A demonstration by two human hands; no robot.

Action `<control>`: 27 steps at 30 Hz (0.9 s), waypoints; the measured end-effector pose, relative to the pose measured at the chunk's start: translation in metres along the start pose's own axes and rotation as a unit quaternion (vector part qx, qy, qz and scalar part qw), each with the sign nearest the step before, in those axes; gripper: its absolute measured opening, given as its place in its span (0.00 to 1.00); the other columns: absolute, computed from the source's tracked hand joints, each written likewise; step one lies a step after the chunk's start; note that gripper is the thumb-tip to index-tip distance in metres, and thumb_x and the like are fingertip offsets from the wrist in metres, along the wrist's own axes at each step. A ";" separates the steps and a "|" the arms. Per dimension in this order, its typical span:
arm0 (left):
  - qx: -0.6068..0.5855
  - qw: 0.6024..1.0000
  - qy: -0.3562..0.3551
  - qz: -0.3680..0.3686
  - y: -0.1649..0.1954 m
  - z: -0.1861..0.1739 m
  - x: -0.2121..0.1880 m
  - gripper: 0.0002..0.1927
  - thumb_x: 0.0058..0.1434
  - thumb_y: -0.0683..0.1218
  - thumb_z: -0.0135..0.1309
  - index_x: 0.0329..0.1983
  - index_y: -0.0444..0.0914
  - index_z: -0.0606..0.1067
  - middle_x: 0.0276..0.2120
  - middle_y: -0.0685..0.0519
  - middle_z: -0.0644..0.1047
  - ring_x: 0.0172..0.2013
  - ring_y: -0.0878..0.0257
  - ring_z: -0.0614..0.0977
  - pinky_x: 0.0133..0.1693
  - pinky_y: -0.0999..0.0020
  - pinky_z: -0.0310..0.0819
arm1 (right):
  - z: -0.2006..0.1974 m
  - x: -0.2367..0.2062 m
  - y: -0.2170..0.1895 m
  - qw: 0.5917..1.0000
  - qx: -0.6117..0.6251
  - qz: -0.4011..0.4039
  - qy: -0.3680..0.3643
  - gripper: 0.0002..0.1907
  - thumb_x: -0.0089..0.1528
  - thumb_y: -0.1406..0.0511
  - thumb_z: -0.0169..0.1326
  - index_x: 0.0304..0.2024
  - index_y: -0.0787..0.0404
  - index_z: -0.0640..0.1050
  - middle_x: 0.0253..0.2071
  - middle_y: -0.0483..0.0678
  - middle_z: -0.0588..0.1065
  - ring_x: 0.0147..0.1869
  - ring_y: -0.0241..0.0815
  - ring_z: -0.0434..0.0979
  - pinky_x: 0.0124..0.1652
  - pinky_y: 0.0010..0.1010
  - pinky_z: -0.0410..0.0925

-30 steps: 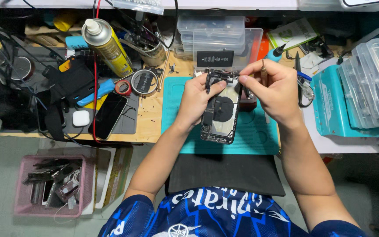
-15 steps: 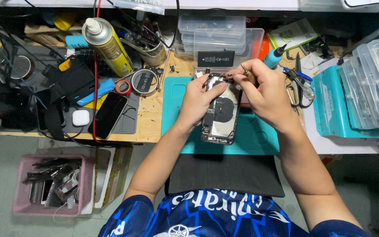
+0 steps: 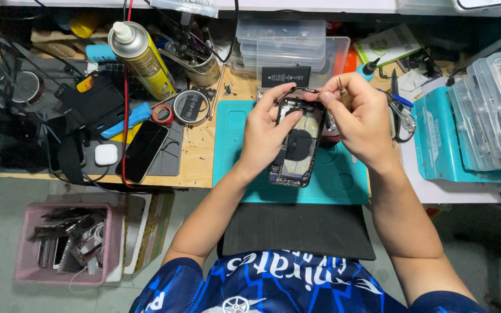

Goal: The person repairs a disassembled smartphone at a workbench, holding the phone frame and using a screwdriver to remove and tighten small screws from the internal components. They reposition the phone repeatedly to work on different edges and handle small internal parts and screws on the mat.

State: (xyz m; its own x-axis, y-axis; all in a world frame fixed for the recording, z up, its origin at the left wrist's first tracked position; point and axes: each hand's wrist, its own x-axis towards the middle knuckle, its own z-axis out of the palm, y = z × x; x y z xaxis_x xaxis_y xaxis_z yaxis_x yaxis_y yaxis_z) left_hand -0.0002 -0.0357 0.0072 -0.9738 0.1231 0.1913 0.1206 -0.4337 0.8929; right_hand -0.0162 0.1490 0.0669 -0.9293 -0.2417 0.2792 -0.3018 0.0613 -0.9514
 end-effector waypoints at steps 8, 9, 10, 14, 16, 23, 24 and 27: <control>0.060 0.994 0.035 0.086 -0.022 -0.007 0.002 0.12 0.71 0.30 0.55 0.55 0.30 0.73 0.50 0.49 0.78 0.51 0.68 0.79 0.54 0.74 0.75 | -0.001 -0.002 -0.001 0.999 0.034 0.016 0.005 0.02 0.72 0.72 0.51 0.46 0.66 0.73 0.43 0.49 0.82 0.39 0.24 0.73 0.37 0.16 0.66; 0.060 0.993 0.039 0.090 -0.023 -0.008 0.001 0.09 0.72 0.30 0.55 0.53 0.30 0.74 0.49 0.50 0.78 0.50 0.69 0.79 0.54 0.74 0.75 | -0.002 -0.001 0.000 0.998 0.063 0.016 0.014 0.02 0.72 0.72 0.52 0.46 0.65 0.73 0.43 0.48 0.81 0.37 0.24 0.71 0.36 0.16 0.65; 0.075 0.992 0.034 0.098 -0.023 -0.009 0.000 0.08 0.71 0.30 0.54 0.51 0.30 0.75 0.48 0.50 0.78 0.49 0.69 0.79 0.54 0.75 0.74 | -0.004 -0.001 0.000 0.999 0.032 0.019 0.028 0.02 0.72 0.71 0.53 0.45 0.66 0.74 0.39 0.46 0.79 0.36 0.24 0.71 0.36 0.17 0.65; 0.126 0.984 0.027 0.125 -0.012 -0.010 -0.005 0.07 0.67 0.28 0.53 0.44 0.30 0.77 0.53 0.48 0.78 0.45 0.70 0.77 0.49 0.77 0.72 | -0.011 0.001 0.001 0.998 -0.018 0.036 0.053 0.03 0.70 0.71 0.57 0.42 0.66 0.76 0.32 0.40 0.74 0.35 0.24 0.71 0.35 0.17 0.64; 0.132 0.982 0.025 0.129 -0.005 -0.007 -0.006 0.08 0.65 0.28 0.53 0.42 0.30 0.77 0.57 0.48 0.77 0.45 0.71 0.77 0.47 0.77 0.72 | -0.012 0.000 0.002 0.997 -0.036 0.038 0.061 0.03 0.68 0.71 0.58 0.41 0.67 0.77 0.32 0.39 0.75 0.34 0.23 0.70 0.34 0.16 0.62; 0.164 0.978 0.032 0.123 0.007 -0.004 -0.007 0.08 0.61 0.28 0.56 0.37 0.32 0.79 0.65 0.45 0.73 0.35 0.76 0.72 0.38 0.79 0.67 | -0.011 -0.003 0.004 0.990 -0.064 -0.015 0.124 0.03 0.69 0.72 0.60 0.43 0.68 0.79 0.31 0.35 0.72 0.34 0.22 0.65 0.34 0.17 0.58; 0.172 0.976 0.032 0.129 0.008 -0.004 -0.007 0.08 0.60 0.28 0.56 0.37 0.32 0.79 0.65 0.45 0.74 0.33 0.76 0.70 0.37 0.79 0.65 | -0.012 -0.004 0.003 0.990 -0.067 -0.022 0.121 0.03 0.69 0.72 0.60 0.43 0.68 0.79 0.32 0.35 0.73 0.34 0.22 0.66 0.35 0.17 0.59; 0.173 0.975 0.031 0.135 0.008 -0.004 -0.007 0.09 0.60 0.28 0.56 0.38 0.32 0.80 0.67 0.45 0.72 0.33 0.76 0.70 0.37 0.78 0.66 | -0.007 -0.007 0.000 0.982 -0.138 -0.025 0.126 0.04 0.67 0.72 0.62 0.41 0.68 0.80 0.26 0.35 0.63 0.30 0.24 0.57 0.30 0.21 0.51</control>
State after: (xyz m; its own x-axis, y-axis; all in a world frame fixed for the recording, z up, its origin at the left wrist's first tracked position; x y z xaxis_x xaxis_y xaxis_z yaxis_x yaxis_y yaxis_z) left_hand 0.0065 -0.0436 0.0119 -0.9063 -0.0118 0.4225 0.4209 -0.1154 0.8997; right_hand -0.0110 0.1573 0.0653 -0.9248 -0.0055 0.3805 -0.3615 0.3250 -0.8739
